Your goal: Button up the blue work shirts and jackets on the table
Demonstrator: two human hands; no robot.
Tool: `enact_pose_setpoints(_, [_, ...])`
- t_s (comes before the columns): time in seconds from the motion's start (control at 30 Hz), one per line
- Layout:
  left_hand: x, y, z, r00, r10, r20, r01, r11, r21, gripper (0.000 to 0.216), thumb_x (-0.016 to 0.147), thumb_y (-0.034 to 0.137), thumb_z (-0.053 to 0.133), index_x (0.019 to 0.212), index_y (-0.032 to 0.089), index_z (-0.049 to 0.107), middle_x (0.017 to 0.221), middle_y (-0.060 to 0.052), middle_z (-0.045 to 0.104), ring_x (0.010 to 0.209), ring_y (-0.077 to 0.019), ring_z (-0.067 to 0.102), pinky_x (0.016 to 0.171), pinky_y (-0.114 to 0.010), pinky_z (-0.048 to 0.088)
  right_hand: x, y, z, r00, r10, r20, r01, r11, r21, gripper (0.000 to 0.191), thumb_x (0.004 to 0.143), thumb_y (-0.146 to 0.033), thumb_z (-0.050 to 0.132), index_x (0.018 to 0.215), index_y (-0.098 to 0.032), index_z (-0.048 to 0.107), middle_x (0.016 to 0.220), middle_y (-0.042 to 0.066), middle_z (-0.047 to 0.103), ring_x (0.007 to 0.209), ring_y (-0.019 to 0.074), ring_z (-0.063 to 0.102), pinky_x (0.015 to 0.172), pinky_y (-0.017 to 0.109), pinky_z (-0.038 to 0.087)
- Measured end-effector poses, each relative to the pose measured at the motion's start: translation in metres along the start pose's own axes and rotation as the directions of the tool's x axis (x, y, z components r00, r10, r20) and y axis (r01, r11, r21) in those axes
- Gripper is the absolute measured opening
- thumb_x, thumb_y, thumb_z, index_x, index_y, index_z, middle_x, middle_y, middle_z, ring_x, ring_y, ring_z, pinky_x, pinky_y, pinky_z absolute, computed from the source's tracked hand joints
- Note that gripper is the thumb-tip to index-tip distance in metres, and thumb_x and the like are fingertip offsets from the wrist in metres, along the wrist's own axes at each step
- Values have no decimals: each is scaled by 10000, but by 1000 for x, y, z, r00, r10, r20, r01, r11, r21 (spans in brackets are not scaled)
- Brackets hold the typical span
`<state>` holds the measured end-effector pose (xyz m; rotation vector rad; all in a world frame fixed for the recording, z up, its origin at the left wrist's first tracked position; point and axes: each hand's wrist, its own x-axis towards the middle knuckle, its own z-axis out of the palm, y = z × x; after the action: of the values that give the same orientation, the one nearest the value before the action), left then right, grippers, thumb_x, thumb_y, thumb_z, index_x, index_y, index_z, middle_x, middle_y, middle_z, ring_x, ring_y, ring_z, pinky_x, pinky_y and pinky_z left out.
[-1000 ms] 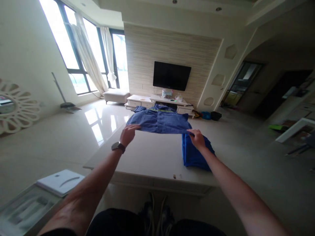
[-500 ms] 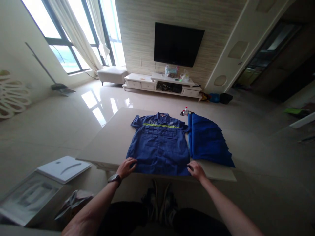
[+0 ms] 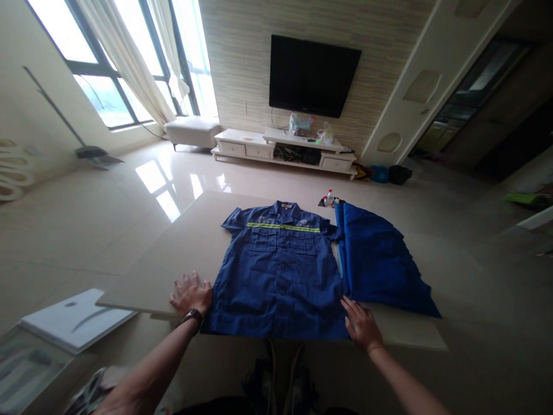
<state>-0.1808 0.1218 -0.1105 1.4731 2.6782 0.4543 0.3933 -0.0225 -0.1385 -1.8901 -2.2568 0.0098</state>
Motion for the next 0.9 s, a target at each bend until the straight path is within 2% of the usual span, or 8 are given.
enact_pose_setpoints(0.23, [4,-3,3,1000,16,-14,-16,1000,3,654,947,467,370,1525,186,495,1666,-158,365,1543,-385,264,1187,-645,245,-3,5,8,997,-31,-72,29,999,-20,592,929,-282,442,1510,-309,551,1565,62,522,1375,306,572,1040,484,513])
enact_pose_setpoints(0.37, [4,-3,2,1000,8,-24,-7,999,32,649,955,452,347,1522,179,504,1658,-148,386,1540,-369,287,1182,-626,280,-4,10,17,992,-34,-120,35,999,4,607,905,-287,449,1498,-355,558,1539,31,543,1358,316,592,1010,495,551])
enact_pose_setpoints(0.47, [6,-3,2,1000,-8,-20,9,999,43,651,943,450,358,1522,192,508,1651,-134,405,1535,-361,311,1185,-614,291,-2,17,27,982,-65,-176,69,997,17,656,878,-298,483,1517,-443,497,1519,-10,551,1322,325,617,962,512,588])
enact_pose_setpoints(0.63, [10,-6,11,999,-28,-46,30,999,43,628,924,449,387,1496,235,537,1645,-117,418,1541,-345,312,1199,-588,278,2,27,34,957,-142,-251,153,988,23,789,853,-286,509,1564,-535,275,1493,-55,549,1253,323,655,854,498,640])
enact_pose_setpoints(0.9, [12,-8,15,999,-18,-51,20,998,56,633,914,456,392,1497,251,530,1653,-113,406,1548,-352,302,1191,-592,290,3,22,29,964,-111,-243,119,993,16,772,842,-283,526,1532,-556,312,1474,-82,561,1242,329,657,863,496,643])
